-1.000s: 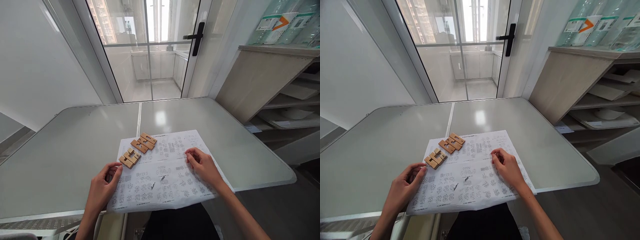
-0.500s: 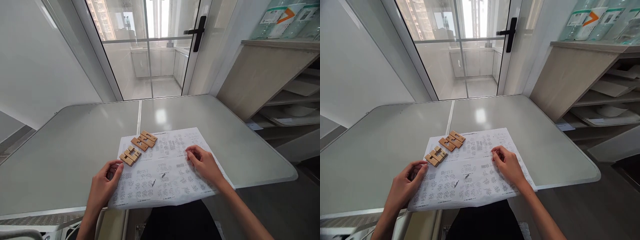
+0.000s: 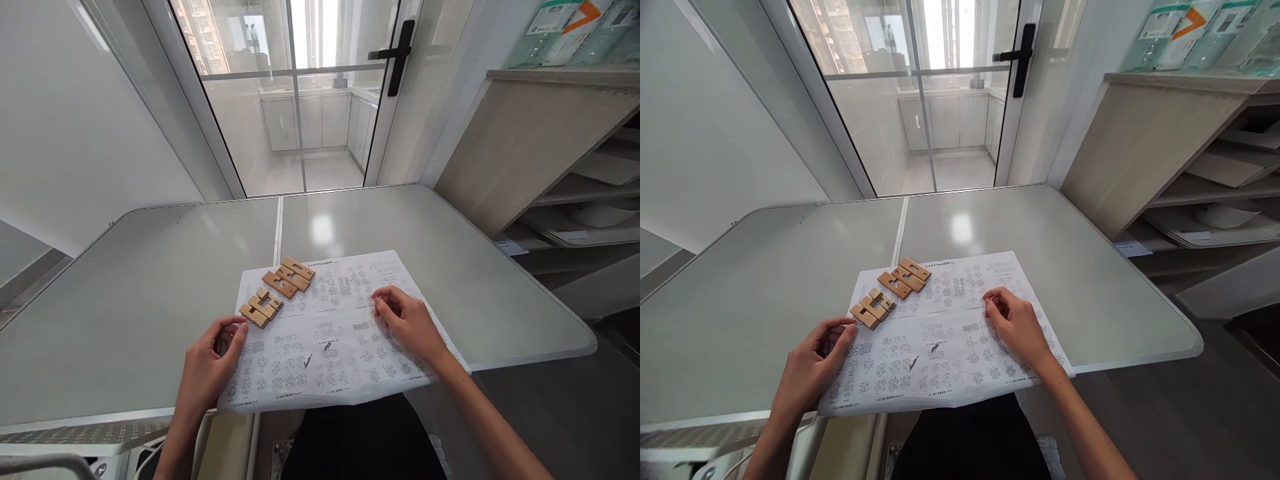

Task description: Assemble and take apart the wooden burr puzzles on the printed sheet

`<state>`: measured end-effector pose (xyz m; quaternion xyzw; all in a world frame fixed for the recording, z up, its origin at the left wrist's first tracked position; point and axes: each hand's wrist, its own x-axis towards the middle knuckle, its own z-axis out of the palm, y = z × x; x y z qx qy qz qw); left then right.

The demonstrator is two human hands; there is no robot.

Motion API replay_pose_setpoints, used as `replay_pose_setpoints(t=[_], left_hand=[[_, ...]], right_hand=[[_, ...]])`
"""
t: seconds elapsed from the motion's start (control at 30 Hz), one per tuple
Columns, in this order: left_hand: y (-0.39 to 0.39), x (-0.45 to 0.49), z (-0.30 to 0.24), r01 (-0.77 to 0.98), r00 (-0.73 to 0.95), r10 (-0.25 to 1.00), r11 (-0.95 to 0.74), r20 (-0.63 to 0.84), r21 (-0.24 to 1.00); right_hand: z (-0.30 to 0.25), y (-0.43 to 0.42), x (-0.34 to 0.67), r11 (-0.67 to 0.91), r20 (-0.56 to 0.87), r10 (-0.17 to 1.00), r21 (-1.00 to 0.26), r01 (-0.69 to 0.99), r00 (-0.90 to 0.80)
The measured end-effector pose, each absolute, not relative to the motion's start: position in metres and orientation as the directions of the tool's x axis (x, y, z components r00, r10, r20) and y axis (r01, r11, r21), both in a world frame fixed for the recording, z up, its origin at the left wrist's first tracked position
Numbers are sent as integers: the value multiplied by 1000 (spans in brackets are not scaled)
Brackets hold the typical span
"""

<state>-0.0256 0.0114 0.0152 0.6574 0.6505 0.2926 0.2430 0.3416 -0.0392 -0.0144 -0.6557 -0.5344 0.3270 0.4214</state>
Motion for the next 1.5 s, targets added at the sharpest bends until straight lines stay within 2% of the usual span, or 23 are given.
replay_pose_setpoints(t=[1.5], left_hand=[[11,-22,15,743,4,996,-61,86,666]], right_hand=[[-9,-41,342,-65,45,975,-881,469,219]])
